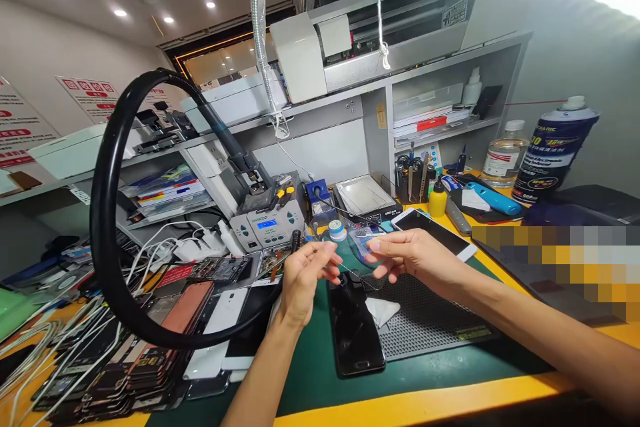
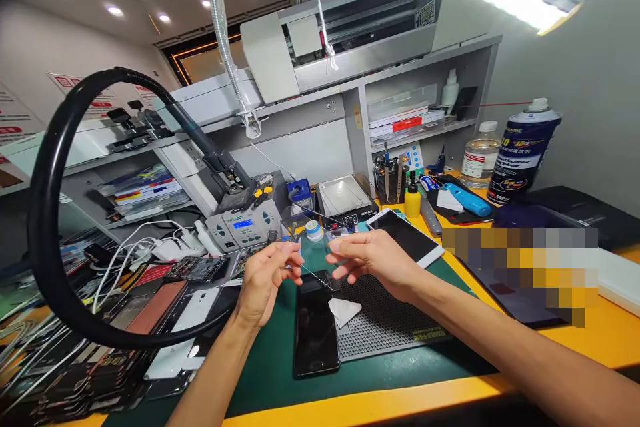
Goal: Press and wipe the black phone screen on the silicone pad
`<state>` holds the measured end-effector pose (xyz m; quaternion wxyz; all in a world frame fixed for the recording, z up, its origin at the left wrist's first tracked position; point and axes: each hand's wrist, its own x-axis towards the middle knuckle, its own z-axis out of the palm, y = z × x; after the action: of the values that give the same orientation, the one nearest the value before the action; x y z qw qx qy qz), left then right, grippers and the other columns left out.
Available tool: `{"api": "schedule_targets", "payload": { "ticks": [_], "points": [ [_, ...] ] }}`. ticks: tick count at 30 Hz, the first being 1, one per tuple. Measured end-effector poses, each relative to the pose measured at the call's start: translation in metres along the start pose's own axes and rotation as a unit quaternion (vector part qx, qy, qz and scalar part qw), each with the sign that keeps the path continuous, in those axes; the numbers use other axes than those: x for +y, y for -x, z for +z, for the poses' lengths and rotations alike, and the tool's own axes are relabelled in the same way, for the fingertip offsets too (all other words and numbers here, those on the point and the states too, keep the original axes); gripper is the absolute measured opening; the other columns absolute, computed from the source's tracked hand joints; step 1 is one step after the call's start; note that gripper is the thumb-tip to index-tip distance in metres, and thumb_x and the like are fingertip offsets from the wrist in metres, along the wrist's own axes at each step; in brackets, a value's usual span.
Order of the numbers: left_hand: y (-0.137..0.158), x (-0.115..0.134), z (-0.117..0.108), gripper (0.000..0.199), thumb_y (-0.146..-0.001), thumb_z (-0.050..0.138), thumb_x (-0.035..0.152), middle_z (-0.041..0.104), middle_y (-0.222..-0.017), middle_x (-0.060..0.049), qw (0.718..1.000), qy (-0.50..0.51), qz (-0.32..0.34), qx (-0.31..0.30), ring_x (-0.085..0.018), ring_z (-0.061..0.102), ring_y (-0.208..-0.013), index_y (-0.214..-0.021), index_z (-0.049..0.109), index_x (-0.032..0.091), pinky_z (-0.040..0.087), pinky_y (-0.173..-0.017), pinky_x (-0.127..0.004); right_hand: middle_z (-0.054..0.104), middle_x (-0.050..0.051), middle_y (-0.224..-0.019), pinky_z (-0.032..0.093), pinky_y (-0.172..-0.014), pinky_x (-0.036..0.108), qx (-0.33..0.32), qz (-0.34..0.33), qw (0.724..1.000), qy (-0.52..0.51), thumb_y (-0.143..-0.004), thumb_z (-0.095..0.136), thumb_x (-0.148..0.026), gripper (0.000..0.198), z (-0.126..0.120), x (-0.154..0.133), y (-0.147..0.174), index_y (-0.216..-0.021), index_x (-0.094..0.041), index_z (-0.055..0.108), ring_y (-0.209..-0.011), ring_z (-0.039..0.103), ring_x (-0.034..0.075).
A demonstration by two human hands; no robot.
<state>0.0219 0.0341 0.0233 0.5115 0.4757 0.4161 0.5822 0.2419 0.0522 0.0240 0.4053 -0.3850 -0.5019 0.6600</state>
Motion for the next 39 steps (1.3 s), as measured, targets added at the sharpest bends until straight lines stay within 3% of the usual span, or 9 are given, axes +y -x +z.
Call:
{"api": "schedule_targets", "payload": {
  "ticks": [3, 8, 12, 16, 19, 24, 31, 39],
  "points": [
    [0.007, -0.004, 0.009, 0.034, -0.073, 0.083, 0.042, 0.073, -0.072, -0.010, 0.999, -0.021, -0.017, -0.045, -0.016, 0.064, -0.056, -0.082, 0.078, 0.009, 0.055, -0.053, -0.029, 0.078, 0.011, -0.094, 0.053, -0.057, 0.023, -0.007, -0.027, 1.000, -0.002, -0.081, 0.081, -0.047, 0.035, 0.003, 0.001, 0.000, -0.086, -0.013, 0.077, -0.068, 0.072, 0.016],
    [0.007, -0.005, 0.009, 0.032, -0.079, 0.078, 0.044, 0.077, -0.082, -0.009, 1.000, -0.013, 0.018, 0.015, -0.014, 0.066, -0.060, -0.088, 0.079, 0.013, 0.057, -0.056, -0.026, 0.076, 0.011, -0.090, 0.053, -0.052, 0.023, -0.002, -0.009, 1.000, -0.014, -0.087, 0.068, -0.062, 0.051, 0.009, 0.003, 0.002, -0.101, -0.013, 0.072, -0.063, 0.072, 0.016],
    [0.008, -0.008, 0.011, 0.034, -0.080, 0.077, 0.046, 0.078, -0.088, -0.010, 0.997, -0.018, 0.044, 0.058, -0.016, 0.069, -0.065, -0.092, 0.079, 0.014, 0.058, -0.056, -0.026, 0.072, 0.007, -0.073, 0.046, -0.041, 0.021, -0.030, 0.018, 0.999, 0.030, -0.085, 0.065, -0.068, 0.055, 0.022, 0.009, 0.004, -0.083, -0.014, 0.066, -0.053, 0.069, 0.016],
    [0.015, -0.015, 0.019, 0.036, -0.082, 0.076, 0.046, 0.079, -0.090, -0.010, 0.996, -0.033, 0.050, 0.069, -0.021, 0.072, -0.073, -0.098, 0.079, 0.014, 0.061, -0.058, -0.029, 0.057, -0.002, -0.046, 0.035, -0.035, 0.019, 0.038, -0.034, 0.994, 0.096, -0.082, 0.067, -0.069, 0.058, 0.037, 0.018, 0.004, -0.059, -0.019, 0.049, -0.036, 0.054, 0.010],
    [0.019, -0.017, 0.023, 0.035, -0.084, 0.075, 0.043, 0.079, -0.090, -0.010, 0.996, -0.031, 0.053, 0.071, -0.022, 0.073, -0.077, -0.100, 0.079, 0.013, 0.062, -0.062, -0.031, 0.051, -0.005, -0.037, 0.031, -0.035, 0.020, 0.084, -0.064, 0.988, 0.114, -0.082, 0.070, -0.066, 0.057, 0.041, 0.022, 0.002, -0.058, -0.022, 0.043, -0.032, 0.045, 0.009],
    [0.020, -0.016, 0.025, 0.034, -0.081, 0.079, 0.044, 0.079, -0.086, -0.010, 0.997, 0.016, 0.025, 0.064, -0.021, 0.074, -0.073, -0.093, 0.080, 0.012, 0.063, -0.062, -0.030, 0.054, -0.005, -0.040, 0.030, -0.036, 0.020, 0.051, -0.092, 0.990, 0.098, -0.085, 0.067, -0.063, 0.051, 0.037, 0.021, 0.004, -0.063, -0.022, 0.046, -0.034, 0.046, 0.009],
    [0.022, -0.012, 0.024, 0.035, -0.078, 0.081, 0.043, 0.080, -0.086, -0.010, 0.996, 0.043, 0.011, 0.074, -0.018, 0.073, -0.068, -0.093, 0.079, 0.011, 0.062, -0.065, -0.027, 0.057, -0.004, -0.050, 0.039, -0.041, 0.021, -0.011, -0.093, 0.993, 0.068, -0.082, 0.072, -0.061, 0.050, 0.032, 0.014, 0.008, -0.064, -0.019, 0.051, -0.041, 0.055, 0.011],
    [0.023, -0.005, 0.020, 0.036, -0.074, 0.084, 0.044, 0.079, -0.082, -0.012, 0.995, 0.060, -0.003, 0.078, -0.018, 0.072, -0.065, -0.083, 0.079, 0.009, 0.061, -0.060, -0.026, 0.072, 0.005, -0.080, 0.048, -0.051, 0.022, -0.132, -0.059, 0.987, 0.073, -0.088, 0.071, -0.050, 0.039, 0.013, 0.001, 0.006, -0.078, -0.012, 0.069, -0.054, 0.066, 0.012]
  ]
}}
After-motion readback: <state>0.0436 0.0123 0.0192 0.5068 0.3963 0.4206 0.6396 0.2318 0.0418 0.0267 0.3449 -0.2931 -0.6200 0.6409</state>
